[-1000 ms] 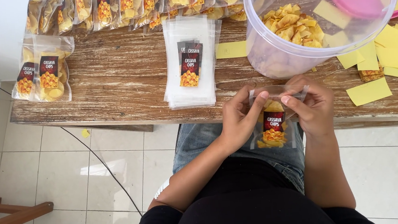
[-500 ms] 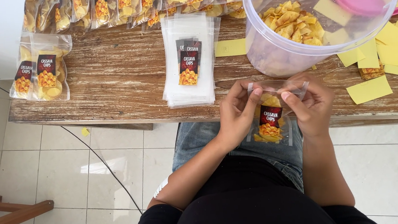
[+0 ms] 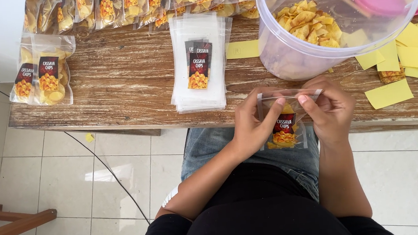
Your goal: Manually filling small plastic bags with cassava chips from a large container
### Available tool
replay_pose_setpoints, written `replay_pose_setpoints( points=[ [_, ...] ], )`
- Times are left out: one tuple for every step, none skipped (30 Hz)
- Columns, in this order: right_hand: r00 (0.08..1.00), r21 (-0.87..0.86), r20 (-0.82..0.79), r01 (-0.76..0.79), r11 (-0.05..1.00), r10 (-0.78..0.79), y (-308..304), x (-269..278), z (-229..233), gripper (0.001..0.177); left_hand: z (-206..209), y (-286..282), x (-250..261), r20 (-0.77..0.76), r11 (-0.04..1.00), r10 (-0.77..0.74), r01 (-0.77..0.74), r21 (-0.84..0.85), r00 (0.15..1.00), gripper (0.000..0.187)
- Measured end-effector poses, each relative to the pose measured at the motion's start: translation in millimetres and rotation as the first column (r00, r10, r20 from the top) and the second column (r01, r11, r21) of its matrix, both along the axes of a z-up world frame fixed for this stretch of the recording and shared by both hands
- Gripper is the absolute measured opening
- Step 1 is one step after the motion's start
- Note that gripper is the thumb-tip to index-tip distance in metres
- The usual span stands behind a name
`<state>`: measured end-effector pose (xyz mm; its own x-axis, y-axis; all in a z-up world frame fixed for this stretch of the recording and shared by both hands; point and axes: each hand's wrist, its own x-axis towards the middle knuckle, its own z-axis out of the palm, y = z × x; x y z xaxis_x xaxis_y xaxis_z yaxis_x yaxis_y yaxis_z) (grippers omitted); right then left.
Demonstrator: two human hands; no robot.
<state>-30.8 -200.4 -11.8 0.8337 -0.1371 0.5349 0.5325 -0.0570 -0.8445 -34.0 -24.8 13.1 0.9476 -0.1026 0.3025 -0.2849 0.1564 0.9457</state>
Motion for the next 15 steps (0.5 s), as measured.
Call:
replay_pose_setpoints(
  points=[
    [1.000, 0.000, -0.001, 0.001, 1.000, -0.001, 0.2, -0.3, 0.0, 0.013, 4.2, -0.7, -0.9, -0.001, 1.000, -0.001, 0.001, 0.000, 1.000, 0.006],
    [1.000, -0.002, 0.006, 0.002, 1.000, -0.002, 0.5, -0.1, 0.2, 0.013, 8.6, -1.2, -1.4, -0.013, 0.999, -0.007, 0.007, -0.039, 1.000, 0.005],
    [1.000, -0.005, 0.012, 0.003, 1.000, -0.003, 0.9, 0.1, 0.4, 0.013, 13.0, -1.8, -1.9, -0.025, 0.997, -0.014, 0.012, -0.077, 1.000, 0.005],
    [1.000, -0.005, 0.011, 0.004, 1.000, -0.004, 2.0, 0.1, 3.3, 0.013, 6.7, -2.2, -1.1, -0.025, 0.997, -0.015, 0.013, -0.078, 1.000, 0.005],
    [1.000, -0.006, 0.002, -0.009, 1.000, 0.009, 3.2, 0.0, 6.2, 0.013, 0.3, -2.6, -0.3, -0.025, 0.996, -0.019, 0.017, -0.093, 0.999, 0.005],
    [1.000, -0.005, -0.006, -0.025, 1.000, 0.025, 4.9, 0.5, 9.0, 0.013, -6.1, -2.5, 0.7, -0.025, 0.994, -0.022, 0.019, -0.107, 0.999, 0.005],
    [1.000, -0.005, -0.007, -0.026, 1.000, 0.026, 4.6, 1.1, 8.1, 0.013, -10.6, -2.7, 2.5, -0.025, 0.994, -0.021, 0.018, -0.107, 0.999, 0.005],
    [0.999, -0.008, -0.013, -0.046, 0.999, 0.046, 4.0, 1.0, 7.1, 0.013, -15.3, -3.1, 3.7, -0.028, 0.991, -0.031, 0.027, -0.129, 0.999, 0.005],
    [0.998, -0.011, -0.019, -0.067, 0.998, 0.067, 3.4, 1.0, 6.1, 0.014, -20.0, -3.6, 4.9, -0.031, 0.988, -0.042, 0.036, -0.151, 0.999, 0.005],
    [0.998, -0.012, -0.019, -0.066, 0.998, 0.066, 3.2, 0.9, 6.4, 0.014, -18.8, -3.7, 4.2, -0.032, 0.988, -0.042, 0.037, -0.152, 0.999, 0.005],
    [0.997, -0.017, -0.032, -0.075, 0.997, 0.074, 3.1, 0.9, 6.9, 0.013, -17.4, -3.9, 3.4, -0.027, 0.989, -0.032, 0.028, -0.147, 0.999, 0.005],
    [0.995, -0.022, -0.045, -0.085, 0.996, 0.084, 3.3, 1.3, 7.4, 0.013, -15.8, -3.6, 3.0, -0.022, 0.990, -0.020, 0.017, -0.141, 1.000, 0.005],
    [0.995, -0.022, -0.045, -0.085, 0.996, 0.084, 2.7, 1.6, 6.4, 0.013, -15.9, -3.2, 4.0, -0.022, 0.990, -0.020, 0.016, -0.141, 1.000, 0.005],
    [0.995, -0.023, -0.048, -0.083, 0.996, 0.082, 1.8, 1.2, 5.3, 0.012, -16.2, -3.1, 4.5, -0.015, 0.992, -0.019, 0.017, -0.124, 1.000, 0.005],
    [0.996, -0.024, -0.051, -0.081, 0.996, 0.080, 0.9, 0.9, 4.2, 0.012, -16.6, -2.9, 5.1, -0.008, 0.994, -0.018, 0.017, -0.106, 1.000, 0.005]
  ],
)
